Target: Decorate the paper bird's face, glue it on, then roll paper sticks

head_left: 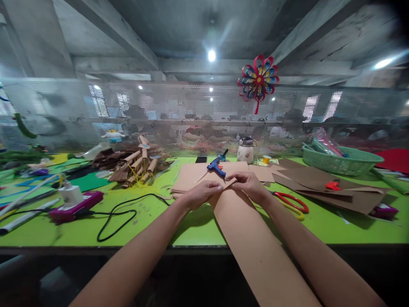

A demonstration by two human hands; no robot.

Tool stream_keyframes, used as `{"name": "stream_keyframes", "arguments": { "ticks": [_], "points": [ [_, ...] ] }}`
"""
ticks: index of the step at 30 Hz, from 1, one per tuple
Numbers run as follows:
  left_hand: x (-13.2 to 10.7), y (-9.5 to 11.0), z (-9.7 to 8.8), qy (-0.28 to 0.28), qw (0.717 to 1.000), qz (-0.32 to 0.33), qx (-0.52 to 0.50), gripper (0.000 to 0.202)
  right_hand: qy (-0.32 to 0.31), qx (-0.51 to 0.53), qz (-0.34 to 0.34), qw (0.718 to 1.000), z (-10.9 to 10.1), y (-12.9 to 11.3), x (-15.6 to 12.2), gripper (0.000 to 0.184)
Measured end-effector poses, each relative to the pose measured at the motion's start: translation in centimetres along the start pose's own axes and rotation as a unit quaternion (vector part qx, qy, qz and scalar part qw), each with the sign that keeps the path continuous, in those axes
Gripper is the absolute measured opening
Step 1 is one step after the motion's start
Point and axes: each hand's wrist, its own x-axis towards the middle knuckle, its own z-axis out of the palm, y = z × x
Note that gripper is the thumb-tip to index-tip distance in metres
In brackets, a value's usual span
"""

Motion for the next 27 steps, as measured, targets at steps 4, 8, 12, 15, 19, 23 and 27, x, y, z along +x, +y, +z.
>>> {"name": "stream_keyframes", "arguments": {
  "ticks": [4, 8, 12, 15, 19, 23, 27],
  "points": [
    [0.0, 0.1, -0.1, 0.000, 1.000, 0.004, -0.023, 0.035, 0.012, 0.080, 0.045, 0.996, -0.5, 0.5, 0.2, 0.031],
    [0.0, 0.2, -0.3, 0.012, 0.999, 0.001, -0.036, 0.034, 0.040, 0.111, 0.083, 0.990, -0.9, 0.4, 0.3, 0.019],
    [-0.2, 0.4, -0.4, 0.010, 1.000, -0.002, -0.021, 0.036, 0.013, 0.152, 0.093, 0.984, -1.0, -0.3, 0.0, 0.024],
    [-0.3, 0.5, -0.5, 0.008, 1.000, 0.001, -0.006, 0.037, -0.018, 0.159, 0.107, 0.981, -0.8, -0.6, -0.1, 0.027],
    [-0.3, 0.5, -0.6, 0.004, 1.000, -0.002, 0.025, 0.036, -0.036, 0.047, 0.139, 0.988, -0.3, 0.0, -0.1, 0.040],
    [-0.3, 0.6, -0.6, 0.003, 0.998, 0.010, 0.063, 0.034, -0.035, -0.026, 0.123, 0.991, 0.0, 0.6, -0.1, 0.040],
    [-0.3, 0.6, -0.7, 0.012, 0.994, 0.008, 0.107, 0.034, -0.042, 0.014, 0.114, 0.992, -0.1, 0.6, -0.1, 0.035]
  ]
}}
